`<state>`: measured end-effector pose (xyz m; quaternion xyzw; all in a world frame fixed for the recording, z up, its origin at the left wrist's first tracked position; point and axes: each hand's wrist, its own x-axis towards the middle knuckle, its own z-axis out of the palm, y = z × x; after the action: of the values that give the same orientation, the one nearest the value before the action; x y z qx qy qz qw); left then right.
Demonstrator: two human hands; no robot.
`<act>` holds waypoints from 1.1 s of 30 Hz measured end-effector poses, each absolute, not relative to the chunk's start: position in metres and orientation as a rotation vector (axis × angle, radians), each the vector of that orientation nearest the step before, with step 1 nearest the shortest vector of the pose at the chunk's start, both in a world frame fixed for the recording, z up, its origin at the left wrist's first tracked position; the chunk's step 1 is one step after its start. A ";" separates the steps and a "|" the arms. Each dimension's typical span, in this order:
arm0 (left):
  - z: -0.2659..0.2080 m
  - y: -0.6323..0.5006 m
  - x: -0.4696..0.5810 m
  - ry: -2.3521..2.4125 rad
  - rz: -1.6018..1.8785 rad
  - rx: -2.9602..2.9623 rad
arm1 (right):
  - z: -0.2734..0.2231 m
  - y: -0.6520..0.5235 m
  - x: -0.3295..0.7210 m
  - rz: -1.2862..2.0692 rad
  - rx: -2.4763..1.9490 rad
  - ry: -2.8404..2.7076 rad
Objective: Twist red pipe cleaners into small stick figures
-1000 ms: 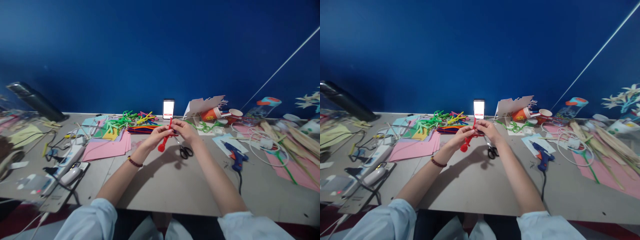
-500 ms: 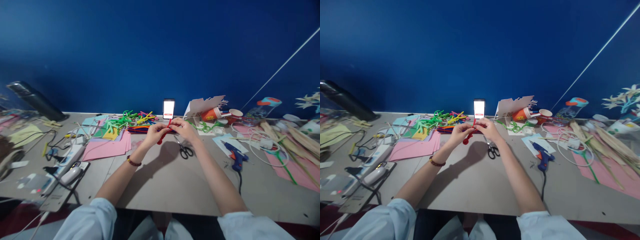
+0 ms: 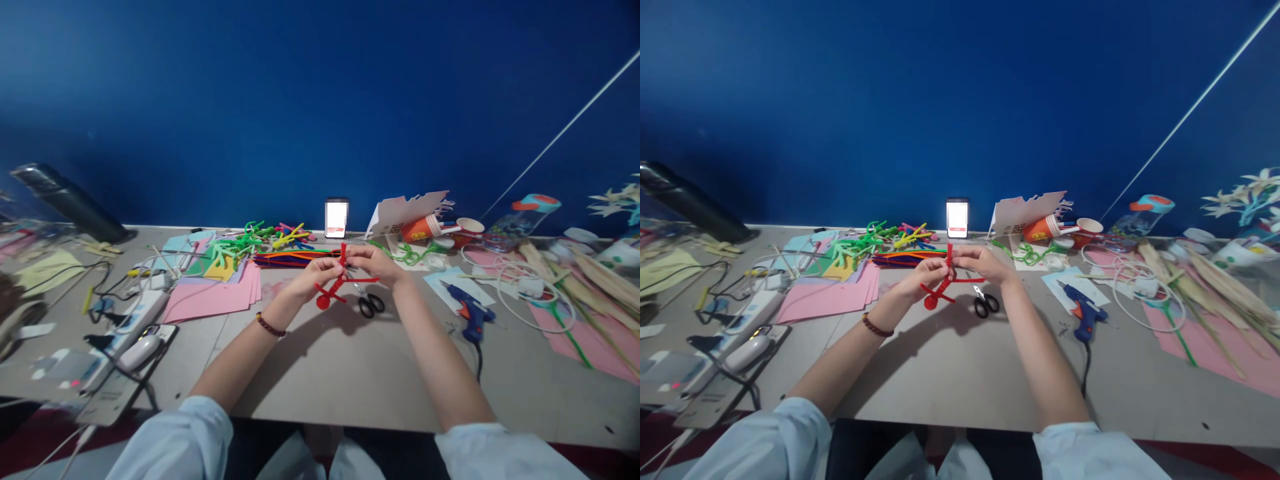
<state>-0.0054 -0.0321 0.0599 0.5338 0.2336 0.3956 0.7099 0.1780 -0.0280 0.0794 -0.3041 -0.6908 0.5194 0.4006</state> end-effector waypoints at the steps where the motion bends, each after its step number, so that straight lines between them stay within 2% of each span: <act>1: 0.058 -0.032 -0.005 0.498 0.852 1.169 | 0.078 -0.028 0.177 1.351 -0.748 -1.737; 9: 0.049 -0.034 -0.005 0.318 0.727 1.104 | 0.067 -0.030 0.163 1.685 -0.592 -1.513; 13: 0.048 -0.035 -0.004 0.312 0.713 1.067 | 0.067 -0.031 0.162 1.727 -0.569 -1.479; 21: 0.066 -0.021 -0.014 0.560 0.933 1.124 | 0.075 -0.029 0.165 1.385 -0.853 -1.418; 29: 0.083 -0.022 -0.021 1.104 1.387 1.832 | 0.078 -0.028 0.159 0.907 -1.010 -1.447; 33: 0.077 -0.026 -0.018 1.130 1.366 2.203 | 0.079 -0.032 0.147 0.789 -1.041 -1.482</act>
<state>-0.0179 -0.0255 0.0772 0.7694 0.3948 0.4772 0.1563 0.1470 -0.0320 0.0795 -0.4401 -0.6262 0.3336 0.5504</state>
